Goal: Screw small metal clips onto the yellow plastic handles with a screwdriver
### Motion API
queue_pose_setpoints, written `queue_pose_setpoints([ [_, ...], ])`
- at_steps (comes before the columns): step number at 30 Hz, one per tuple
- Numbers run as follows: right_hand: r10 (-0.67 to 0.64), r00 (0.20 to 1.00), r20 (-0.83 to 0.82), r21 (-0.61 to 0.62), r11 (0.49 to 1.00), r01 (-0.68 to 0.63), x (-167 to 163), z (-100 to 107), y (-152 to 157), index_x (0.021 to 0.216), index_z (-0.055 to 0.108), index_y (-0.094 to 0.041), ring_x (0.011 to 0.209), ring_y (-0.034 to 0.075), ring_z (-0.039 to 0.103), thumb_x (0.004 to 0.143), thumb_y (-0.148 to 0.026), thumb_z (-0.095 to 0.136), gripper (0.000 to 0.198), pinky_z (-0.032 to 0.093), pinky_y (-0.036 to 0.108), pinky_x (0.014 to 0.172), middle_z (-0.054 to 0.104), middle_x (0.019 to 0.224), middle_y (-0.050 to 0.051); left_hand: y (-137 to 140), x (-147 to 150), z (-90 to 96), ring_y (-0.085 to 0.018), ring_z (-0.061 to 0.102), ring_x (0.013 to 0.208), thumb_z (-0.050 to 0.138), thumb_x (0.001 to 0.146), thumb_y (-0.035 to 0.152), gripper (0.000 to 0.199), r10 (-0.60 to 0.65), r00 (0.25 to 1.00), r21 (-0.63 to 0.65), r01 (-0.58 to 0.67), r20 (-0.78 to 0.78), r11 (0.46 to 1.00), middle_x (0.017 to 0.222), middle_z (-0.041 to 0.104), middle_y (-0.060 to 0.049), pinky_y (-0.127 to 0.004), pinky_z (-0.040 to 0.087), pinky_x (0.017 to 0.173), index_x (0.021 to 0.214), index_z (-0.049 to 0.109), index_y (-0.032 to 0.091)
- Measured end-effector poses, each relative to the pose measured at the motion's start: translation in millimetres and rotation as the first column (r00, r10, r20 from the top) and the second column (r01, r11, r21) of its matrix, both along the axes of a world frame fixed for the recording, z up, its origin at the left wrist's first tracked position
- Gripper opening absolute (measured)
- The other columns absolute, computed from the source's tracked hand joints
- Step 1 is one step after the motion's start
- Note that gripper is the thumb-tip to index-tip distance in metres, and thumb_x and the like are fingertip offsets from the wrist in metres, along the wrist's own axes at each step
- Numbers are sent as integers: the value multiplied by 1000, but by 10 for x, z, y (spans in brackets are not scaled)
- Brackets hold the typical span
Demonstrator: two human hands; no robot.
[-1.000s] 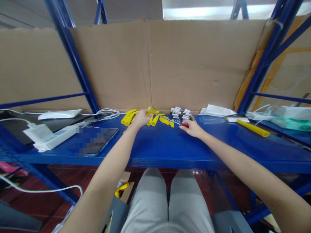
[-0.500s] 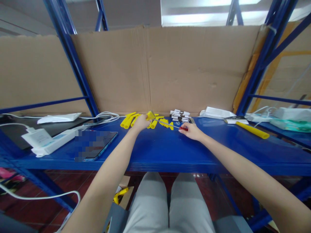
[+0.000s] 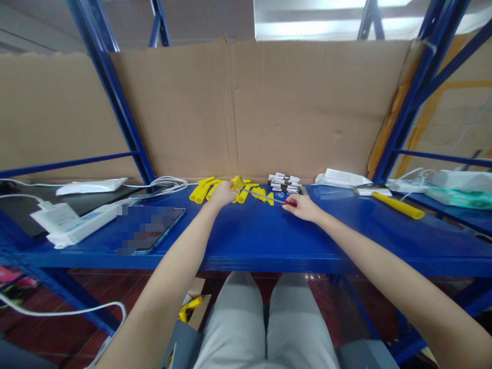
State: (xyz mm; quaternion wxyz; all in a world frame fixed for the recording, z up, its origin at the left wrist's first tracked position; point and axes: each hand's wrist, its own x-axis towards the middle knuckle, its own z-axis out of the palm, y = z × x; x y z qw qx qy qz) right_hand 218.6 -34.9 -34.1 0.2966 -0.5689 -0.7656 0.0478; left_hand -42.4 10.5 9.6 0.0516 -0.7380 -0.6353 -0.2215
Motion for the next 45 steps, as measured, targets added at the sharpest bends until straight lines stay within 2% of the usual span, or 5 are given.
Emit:
queue_pose_setpoints([
  [12, 22, 999, 25, -13, 1000, -21, 26, 33, -30, 74, 60, -18, 67, 16, 59, 79, -27, 57, 11, 44, 26, 63, 68, 75, 4, -10, 7, -13, -23, 66, 95, 49, 81, 30, 30, -17, 999, -19, 18, 32, 1000, 101, 71, -12, -23, 49, 73, 99, 67, 13],
  [17, 25, 999, 37, -48, 999, -24, 38, 79, -59, 71, 60, -18, 63, 15, 58, 78, -27, 56, 11, 43, 25, 60, 66, 71, 3, 3, 2, -23, -23, 64, 102, 50, 81, 28, 32, -31, 999, -8, 32, 29, 999, 107, 69, -12, -24, 47, 80, 105, 65, 13],
  [23, -12, 998, 67, -114, 993, 20, 67, 149, -96, 72, 61, -17, 64, 15, 58, 77, -25, 58, 10, 43, 25, 60, 67, 72, 4, -38, 10, -11, -24, 65, 99, 50, 81, 28, 28, -18, 1000, -10, 18, -6, 1000, 104, 70, -12, -24, 48, 77, 98, 67, 14],
  [33, 116, 989, 86, -198, 975, -98, 435, 142, 14, 74, 67, -18, 68, 17, 62, 73, -30, 61, 13, 47, 26, 61, 70, 75, 3, -78, 16, 9, -22, 64, 99, 48, 81, 28, 29, -10, 1000, -9, 10, -30, 1000, 105, 70, -10, -23, 47, 79, 100, 67, 15],
  [45, 106, 989, 107, -301, 951, -69, 611, 191, 9, 73, 70, -18, 66, 18, 63, 68, -31, 65, 14, 47, 27, 58, 71, 74, 4, -16, 4, -18, -21, 63, 101, 48, 78, 27, 35, -22, 999, 8, 22, -43, 1000, 105, 70, -9, -23, 47, 82, 105, 66, 16],
])
